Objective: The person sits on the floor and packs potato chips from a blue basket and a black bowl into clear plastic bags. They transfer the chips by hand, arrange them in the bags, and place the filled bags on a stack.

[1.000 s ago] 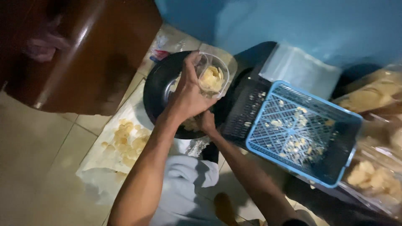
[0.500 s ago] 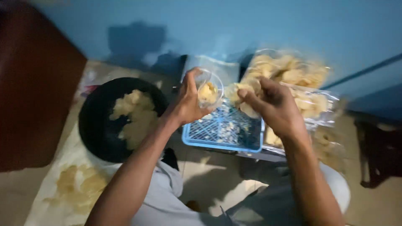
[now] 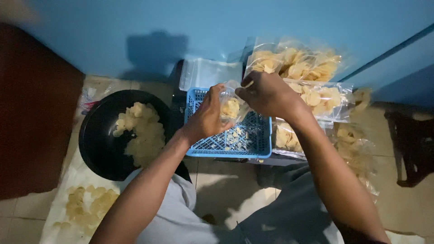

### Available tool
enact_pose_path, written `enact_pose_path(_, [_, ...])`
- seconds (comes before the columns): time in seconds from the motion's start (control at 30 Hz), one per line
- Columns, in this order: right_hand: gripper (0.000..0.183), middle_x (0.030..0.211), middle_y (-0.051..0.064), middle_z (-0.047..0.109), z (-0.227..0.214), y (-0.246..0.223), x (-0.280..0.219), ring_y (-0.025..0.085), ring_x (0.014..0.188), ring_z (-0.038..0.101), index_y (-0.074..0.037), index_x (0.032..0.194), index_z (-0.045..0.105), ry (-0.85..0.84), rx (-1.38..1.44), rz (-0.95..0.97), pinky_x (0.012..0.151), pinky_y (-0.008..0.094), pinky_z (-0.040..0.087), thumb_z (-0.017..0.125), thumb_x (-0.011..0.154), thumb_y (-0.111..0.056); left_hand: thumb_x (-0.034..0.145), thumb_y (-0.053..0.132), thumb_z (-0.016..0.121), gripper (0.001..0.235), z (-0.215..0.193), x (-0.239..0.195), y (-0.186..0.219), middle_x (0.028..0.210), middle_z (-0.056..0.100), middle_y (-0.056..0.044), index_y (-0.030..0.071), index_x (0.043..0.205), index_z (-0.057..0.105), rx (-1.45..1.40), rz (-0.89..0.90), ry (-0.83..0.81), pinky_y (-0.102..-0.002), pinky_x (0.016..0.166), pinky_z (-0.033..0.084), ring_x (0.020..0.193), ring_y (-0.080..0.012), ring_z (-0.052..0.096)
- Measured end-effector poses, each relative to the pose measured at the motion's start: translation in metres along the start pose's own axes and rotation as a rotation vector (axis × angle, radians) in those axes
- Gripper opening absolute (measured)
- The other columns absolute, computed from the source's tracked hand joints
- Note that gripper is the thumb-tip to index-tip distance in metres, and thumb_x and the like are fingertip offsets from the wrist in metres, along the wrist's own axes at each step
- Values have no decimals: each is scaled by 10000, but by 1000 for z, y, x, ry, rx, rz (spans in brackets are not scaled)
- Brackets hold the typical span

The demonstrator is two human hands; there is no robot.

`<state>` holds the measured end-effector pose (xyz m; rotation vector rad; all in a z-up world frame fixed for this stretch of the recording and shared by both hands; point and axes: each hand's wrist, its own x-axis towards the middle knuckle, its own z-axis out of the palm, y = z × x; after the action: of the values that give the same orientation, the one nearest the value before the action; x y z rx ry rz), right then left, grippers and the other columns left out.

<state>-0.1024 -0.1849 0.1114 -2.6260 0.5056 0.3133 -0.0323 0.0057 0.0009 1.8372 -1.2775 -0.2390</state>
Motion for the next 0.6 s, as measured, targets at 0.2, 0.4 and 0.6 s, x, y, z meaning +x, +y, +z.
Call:
enact_pose_path(0.2, [361, 1066, 198, 764, -14, -16, -20, 483, 1066, 679, -162, 1278, 627, -58, 16, -101, 931, 615, 522, 538, 946, -273, 682, 108, 920, 986, 0, -4, 3, 1435, 397, -322, -24, 1419, 280, -107, -24, -5, -561, 1155, 392, 1359, -552, 437])
enact_pose_path(0.4, [326, 1119, 225, 745, -10, -22, -22, 512, 1012, 683, -74, 1208, 618, 76, 102, -287, 842, 635, 541, 570, 887, -116, 657, 136, 957, 1058, -2, -8, -8, 1446, 406, -299, 20, 1431, 245, -158, -62, 20, -544, 1150, 410, 1357, -525, 469])
enact_pose_path(0.6, [277, 980, 141, 689, 14, -32, -18, 417, 907, 734, -67, 1091, 624, 299, 96, -464, 756, 496, 612, 744, 843, -41, 674, 117, 956, 1061, -7, -16, -11, 1360, 457, -316, 25, 1433, 222, -188, -144, 17, -587, 1072, 481, 1275, -568, 530])
